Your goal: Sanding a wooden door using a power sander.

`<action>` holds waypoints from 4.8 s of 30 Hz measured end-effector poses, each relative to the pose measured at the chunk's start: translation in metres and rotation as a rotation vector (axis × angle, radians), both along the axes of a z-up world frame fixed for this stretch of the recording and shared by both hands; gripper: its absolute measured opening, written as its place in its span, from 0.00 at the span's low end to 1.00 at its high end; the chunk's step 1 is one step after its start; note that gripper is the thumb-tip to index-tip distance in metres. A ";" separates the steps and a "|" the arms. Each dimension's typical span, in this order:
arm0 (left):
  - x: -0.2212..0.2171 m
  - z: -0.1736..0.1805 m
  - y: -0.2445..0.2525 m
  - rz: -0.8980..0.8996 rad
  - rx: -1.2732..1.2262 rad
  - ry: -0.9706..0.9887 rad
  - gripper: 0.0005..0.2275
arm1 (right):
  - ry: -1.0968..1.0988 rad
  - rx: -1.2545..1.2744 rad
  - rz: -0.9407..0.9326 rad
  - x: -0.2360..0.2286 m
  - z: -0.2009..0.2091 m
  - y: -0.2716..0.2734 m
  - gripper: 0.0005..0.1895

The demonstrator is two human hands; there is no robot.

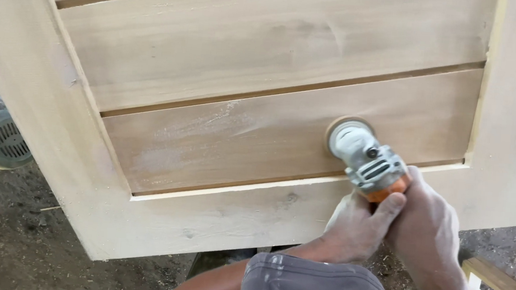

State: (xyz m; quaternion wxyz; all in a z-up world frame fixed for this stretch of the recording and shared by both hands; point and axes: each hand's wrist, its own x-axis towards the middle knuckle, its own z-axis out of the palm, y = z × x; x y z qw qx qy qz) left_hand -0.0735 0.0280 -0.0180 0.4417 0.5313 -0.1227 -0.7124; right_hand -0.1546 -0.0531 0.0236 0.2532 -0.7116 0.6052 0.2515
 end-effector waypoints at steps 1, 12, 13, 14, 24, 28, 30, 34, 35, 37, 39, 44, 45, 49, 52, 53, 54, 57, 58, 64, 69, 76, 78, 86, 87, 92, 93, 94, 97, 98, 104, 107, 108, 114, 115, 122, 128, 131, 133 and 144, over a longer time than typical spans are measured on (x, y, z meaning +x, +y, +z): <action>-0.006 -0.001 -0.003 -0.004 0.002 0.000 0.36 | 0.000 0.002 -0.004 -0.005 0.001 -0.002 0.13; -0.018 0.004 -0.034 -0.290 -0.048 -0.020 0.35 | -0.072 -0.130 -0.187 -0.059 -0.012 0.002 0.26; -0.012 0.007 -0.032 -0.282 -0.046 -0.021 0.35 | -0.073 -0.127 -0.179 -0.053 -0.009 0.004 0.26; -0.007 0.010 -0.031 -0.339 -0.054 -0.070 0.35 | -0.115 -0.169 -0.163 -0.047 -0.006 0.007 0.28; 0.042 0.004 0.049 0.009 0.135 -0.125 0.29 | -0.121 0.031 -0.070 0.044 -0.007 0.048 0.13; 0.034 -0.005 0.063 0.058 0.136 -0.091 0.25 | -0.140 0.036 0.020 0.045 -0.005 0.048 0.14; 0.022 -0.014 0.070 0.121 0.084 -0.145 0.22 | -0.188 0.036 0.141 0.039 -0.005 0.047 0.16; 0.001 -0.018 0.056 0.108 0.041 -0.168 0.23 | -0.272 -0.009 0.111 0.021 0.001 0.039 0.16; -0.002 -0.019 0.050 0.065 0.031 -0.154 0.25 | -0.213 0.011 0.017 0.018 0.003 0.035 0.17; -0.008 -0.018 0.035 0.017 0.013 -0.140 0.27 | -0.154 0.024 -0.082 0.008 0.006 0.026 0.18; -0.012 -0.015 0.019 -0.039 -0.012 -0.060 0.31 | -0.148 -0.036 -0.110 -0.004 0.007 0.019 0.15; -0.034 -0.014 -0.002 -0.130 0.004 -0.074 0.32 | -0.164 -0.071 -0.182 -0.029 0.007 0.005 0.21; -0.041 -0.015 -0.007 -0.166 0.008 -0.084 0.32 | -0.195 -0.074 -0.220 -0.035 0.009 0.002 0.22; -0.053 -0.008 -0.036 -0.236 -0.014 -0.039 0.32 | -0.137 -0.135 -0.241 -0.065 0.005 -0.013 0.21; -0.062 -0.002 -0.058 -0.290 -0.017 -0.011 0.32 | -0.173 -0.145 -0.318 -0.084 0.002 -0.027 0.16; -0.065 -0.002 -0.062 -0.307 -0.023 -0.026 0.31 | -0.163 -0.157 -0.292 -0.091 0.000 -0.030 0.16; -0.068 -0.001 -0.067 -0.324 -0.029 -0.041 0.31 | -0.154 -0.168 -0.267 -0.097 -0.002 -0.034 0.16; -0.075 0.000 -0.080 -0.360 -0.049 -0.072 0.32 | -0.153 -0.150 -0.298 -0.108 -0.004 -0.044 0.19; -0.077 0.001 -0.084 -0.353 -0.046 -0.076 0.32 | -0.157 -0.146 -0.291 -0.111 -0.005 -0.046 0.19; -0.070 0.007 -0.093 -0.447 -0.051 -0.157 0.33 | -0.212 -0.190 -0.308 -0.116 -0.010 -0.044 0.24; -0.051 -0.002 -0.066 -0.424 -0.082 -0.246 0.33 | -0.245 -0.234 -0.343 -0.087 -0.013 -0.022 0.24; 0.026 0.002 0.012 -0.340 -0.042 -0.256 0.30 | -0.314 -0.281 -0.210 -0.017 -0.021 0.048 0.21; 0.050 0.000 0.035 -0.348 0.002 -0.255 0.29 | -0.274 -0.121 -0.307 0.005 -0.020 0.069 0.23; 0.119 -0.011 0.144 -0.085 0.032 -0.246 0.25 | -0.286 -0.012 -0.122 0.098 -0.010 0.136 0.16; 0.125 -0.013 0.154 -0.033 0.035 -0.275 0.25 | -0.296 -0.010 -0.082 0.104 -0.010 0.141 0.16; 0.126 -0.024 0.174 0.096 0.029 -0.277 0.24 | -0.314 -0.012 0.049 0.124 -0.007 0.147 0.16; 0.124 -0.024 0.174 0.136 0.019 -0.271 0.24 | -0.323 -0.009 0.089 0.127 -0.007 0.146 0.16; 0.121 -0.022 0.168 0.138 0.014 -0.268 0.24 | -0.320 -0.014 0.092 0.126 -0.007 0.144 0.16; 0.106 -0.018 0.148 0.129 0.017 -0.204 0.24 | -0.320 -0.004 0.147 0.113 -0.006 0.135 0.17; 0.100 -0.017 0.139 0.079 0.025 -0.183 0.24 | -0.291 0.009 0.094 0.103 -0.006 0.129 0.16; 0.066 -0.015 0.097 -0.016 -0.033 -0.128 0.25 | -0.218 -0.030 0.016 0.062 -0.003 0.097 0.16; 0.052 -0.015 0.078 -0.053 -0.073 -0.113 0.25 | -0.243 -0.094 -0.011 0.047 0.001 0.083 0.17; 0.048 -0.015 0.072 -0.076 -0.082 -0.107 0.26 | -0.238 -0.118 -0.026 0.042 0.001 0.078 0.17; 0.020 -0.016 0.031 -0.105 -0.154 -0.090 0.28 | -0.175 -0.130 -0.112 0.004 -0.005 0.044 0.22; 0.013 -0.017 0.020 -0.107 -0.154 -0.087 0.28 | -0.171 -0.130 -0.114 -0.006 -0.007 0.038 0.22; -0.042 -0.030 -0.042 -0.345 -0.207 -0.121 0.33 | -0.051 -0.202 -0.205 -0.061 -0.011 -0.003 0.23; -0.049 -0.031 -0.072 -0.430 -0.256 -0.219 0.35 | -0.122 -0.220 -0.391 -0.061 -0.012 -0.023 0.21; -0.023 -0.028 -0.057 -0.446 -0.237 -0.238 0.35 | -0.324 -0.218 -0.282 -0.042 -0.012 -0.009 0.23; 0.001 -0.024 -0.033 -0.430 -0.224 -0.247 0.34 | -0.453 -0.229 -0.142 -0.019 -0.012 0.011 0.25; 0.144 -0.008 0.132 -0.054 0.028 -0.128 0.26 | -0.266 0.037 -0.042 0.131 -0.011 0.124 0.23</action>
